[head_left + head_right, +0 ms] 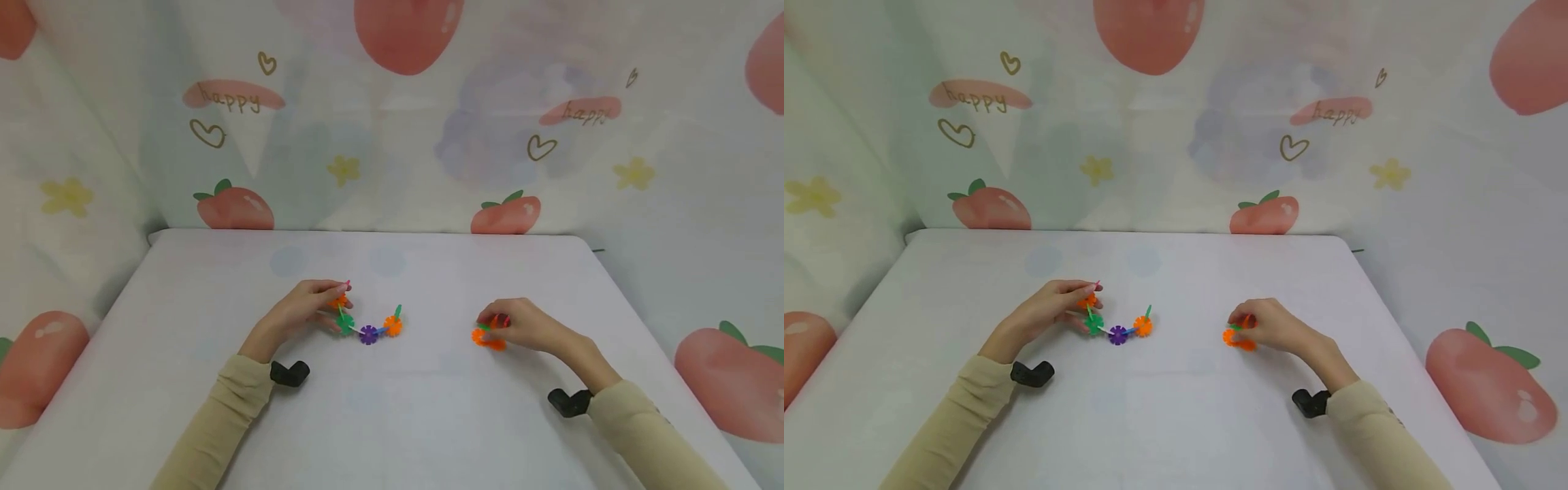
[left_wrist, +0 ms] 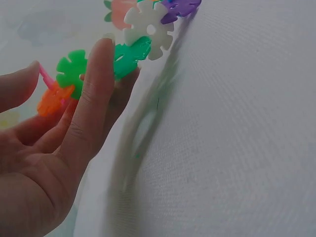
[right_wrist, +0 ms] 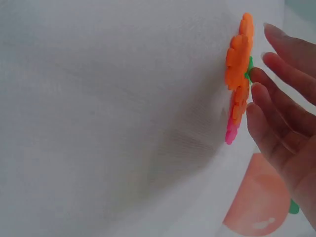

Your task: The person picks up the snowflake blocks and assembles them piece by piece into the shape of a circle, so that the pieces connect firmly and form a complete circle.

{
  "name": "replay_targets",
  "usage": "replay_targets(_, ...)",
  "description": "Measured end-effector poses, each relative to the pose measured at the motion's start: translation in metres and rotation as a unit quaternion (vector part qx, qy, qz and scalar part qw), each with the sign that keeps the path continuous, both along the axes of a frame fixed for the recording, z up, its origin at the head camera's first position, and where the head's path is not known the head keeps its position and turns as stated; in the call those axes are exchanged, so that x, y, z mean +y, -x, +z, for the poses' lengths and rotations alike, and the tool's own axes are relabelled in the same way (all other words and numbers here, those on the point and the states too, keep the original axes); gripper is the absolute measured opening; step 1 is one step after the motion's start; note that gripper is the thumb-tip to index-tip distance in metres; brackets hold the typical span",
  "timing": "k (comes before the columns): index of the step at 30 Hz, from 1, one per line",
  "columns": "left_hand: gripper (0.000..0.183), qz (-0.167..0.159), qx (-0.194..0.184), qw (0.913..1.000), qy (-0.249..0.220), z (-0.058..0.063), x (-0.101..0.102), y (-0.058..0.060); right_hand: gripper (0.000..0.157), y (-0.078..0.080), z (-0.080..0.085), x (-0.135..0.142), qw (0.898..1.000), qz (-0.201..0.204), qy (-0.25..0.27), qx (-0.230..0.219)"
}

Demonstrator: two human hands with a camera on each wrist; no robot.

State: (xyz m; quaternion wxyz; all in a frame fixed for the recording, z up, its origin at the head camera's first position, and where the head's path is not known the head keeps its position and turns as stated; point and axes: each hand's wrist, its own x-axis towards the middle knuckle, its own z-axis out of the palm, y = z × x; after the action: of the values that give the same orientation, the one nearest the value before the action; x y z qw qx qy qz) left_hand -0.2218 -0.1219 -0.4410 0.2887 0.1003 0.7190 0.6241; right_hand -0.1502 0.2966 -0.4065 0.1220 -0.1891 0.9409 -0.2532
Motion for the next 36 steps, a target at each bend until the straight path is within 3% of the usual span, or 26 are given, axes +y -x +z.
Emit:
replay_targets(9, 0.051, -0.009, 0.008, 0.9999, -0.009, -0.001, -0.006, 0.002, 0.02, 0.007, -0.005, -0.014, 1.0, -0.014, -0.006, -0.019)
replay_targets(15, 0.048, -0.014, 0.012, 0.9997, -0.014, 0.0, -0.007, 0.002, 0.011, 0.014, -0.011, -0.024, 0.999, -0.017, 0.042, 0.016)
replay_targets(21, 0.048, -0.014, 0.017, 0.9996, -0.02, 0.0, -0.009, 0.001, 0.003, 0.027, -0.011, -0.052, 0.991, -0.04, 0.127, 0.002)
replay_targets(28, 0.046, -0.015, 0.015, 0.9995, -0.025, -0.001, -0.008, 0.001, 0.014, 0.044, -0.007, -0.091, 0.977, -0.026, 0.209, 0.021)
replay_targets(32, 0.045, -0.011, 0.011, 0.9996, -0.024, 0.0, -0.006, 0.001, 0.023, 0.054, -0.007, -0.11, 0.974, -0.006, 0.225, 0.03)
replay_targets(36, 0.044, -0.01, 0.009, 0.9997, -0.022, -0.001, -0.006, 0.001, 0.02, 0.062, -0.007, -0.129, 0.971, -0.013, 0.236, 0.031)
